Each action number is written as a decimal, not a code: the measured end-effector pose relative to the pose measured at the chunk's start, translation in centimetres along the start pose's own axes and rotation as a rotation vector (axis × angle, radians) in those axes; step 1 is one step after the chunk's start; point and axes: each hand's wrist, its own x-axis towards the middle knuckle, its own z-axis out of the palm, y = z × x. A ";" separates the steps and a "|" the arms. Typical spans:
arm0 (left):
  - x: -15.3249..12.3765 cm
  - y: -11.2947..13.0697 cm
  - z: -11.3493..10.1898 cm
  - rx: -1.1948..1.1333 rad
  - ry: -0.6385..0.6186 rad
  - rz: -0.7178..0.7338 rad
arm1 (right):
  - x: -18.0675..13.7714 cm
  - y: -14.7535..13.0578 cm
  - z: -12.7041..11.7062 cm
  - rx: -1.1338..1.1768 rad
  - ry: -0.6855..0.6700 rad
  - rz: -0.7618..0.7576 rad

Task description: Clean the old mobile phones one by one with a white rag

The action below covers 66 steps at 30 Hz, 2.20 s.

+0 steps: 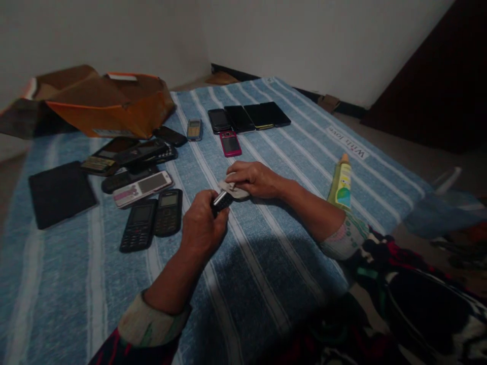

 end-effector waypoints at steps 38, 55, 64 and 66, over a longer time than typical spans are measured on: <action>0.3 -0.3 0.9 -0.063 0.146 -0.002 | 0.1 -3.9 2.0 -0.143 -0.023 0.053; -1.0 -1.4 1.0 -0.181 0.132 0.019 | -1.1 -4.0 2.7 -0.262 0.104 0.095; -1.2 -1.4 1.0 -0.167 0.138 0.027 | -1.6 -2.2 2.4 -0.484 0.164 0.336; -1.2 -1.4 1.0 -0.168 0.138 0.031 | -1.7 -2.1 2.5 -0.509 0.172 0.344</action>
